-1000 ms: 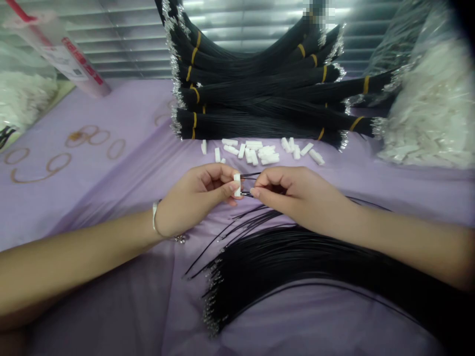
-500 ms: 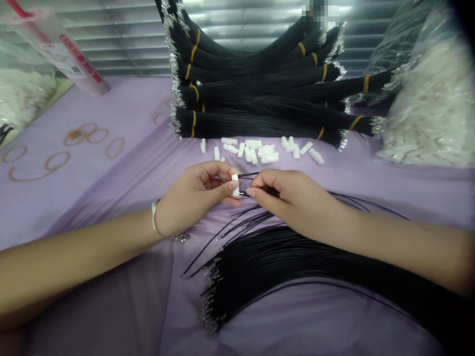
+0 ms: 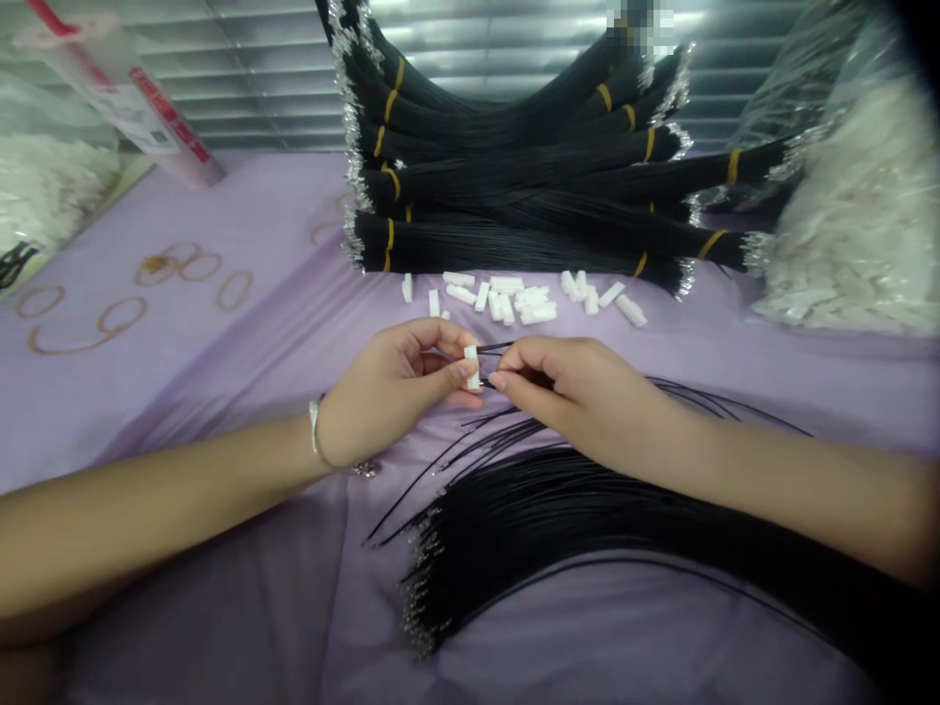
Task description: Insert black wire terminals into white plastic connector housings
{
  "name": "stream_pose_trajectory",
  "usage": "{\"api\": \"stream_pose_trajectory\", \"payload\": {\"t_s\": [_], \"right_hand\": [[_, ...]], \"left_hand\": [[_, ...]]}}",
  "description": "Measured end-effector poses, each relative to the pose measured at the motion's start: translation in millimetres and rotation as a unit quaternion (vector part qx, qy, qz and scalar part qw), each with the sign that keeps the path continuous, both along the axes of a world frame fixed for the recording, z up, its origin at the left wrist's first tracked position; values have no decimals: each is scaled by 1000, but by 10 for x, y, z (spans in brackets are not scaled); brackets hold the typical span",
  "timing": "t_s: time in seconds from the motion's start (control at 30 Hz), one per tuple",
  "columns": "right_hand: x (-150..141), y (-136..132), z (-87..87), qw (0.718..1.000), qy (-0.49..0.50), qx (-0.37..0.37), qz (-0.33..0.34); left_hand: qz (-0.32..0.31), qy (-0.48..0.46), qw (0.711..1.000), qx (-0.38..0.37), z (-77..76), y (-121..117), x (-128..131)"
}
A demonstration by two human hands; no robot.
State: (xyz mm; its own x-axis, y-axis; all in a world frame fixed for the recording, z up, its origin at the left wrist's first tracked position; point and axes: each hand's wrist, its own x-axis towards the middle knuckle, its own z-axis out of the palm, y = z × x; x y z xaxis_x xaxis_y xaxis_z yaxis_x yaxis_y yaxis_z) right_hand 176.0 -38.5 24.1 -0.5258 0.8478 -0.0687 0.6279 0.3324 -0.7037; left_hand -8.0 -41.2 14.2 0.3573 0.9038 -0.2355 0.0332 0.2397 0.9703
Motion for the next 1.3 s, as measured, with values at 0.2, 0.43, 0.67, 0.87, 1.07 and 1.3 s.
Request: {"api": "stream_pose_trajectory", "payload": {"t_s": [0.2,0.43,0.67,0.87,1.07,1.3], "right_hand": [[-42,-17,0,999,-26,16,-13],[-100,-20,8,998,-49,38,-5],[2,-21,41,996,-51,58,45],[68,-146,57,955,-106,264,87],[45,-85,-69,958,-86,249,114],[54,-59,2,984,16,161,69]], "left_hand": [[12,1,1000,-8,3,2,15],[15,8,999,-28,34,12,35],[1,-6,1000,-7,13,16,4],[10,-17,1000,13,-36,37,-19],[12,-29,999,-1,-42,43,-27],[12,-36,999,-8,-33,44,-28]]}}
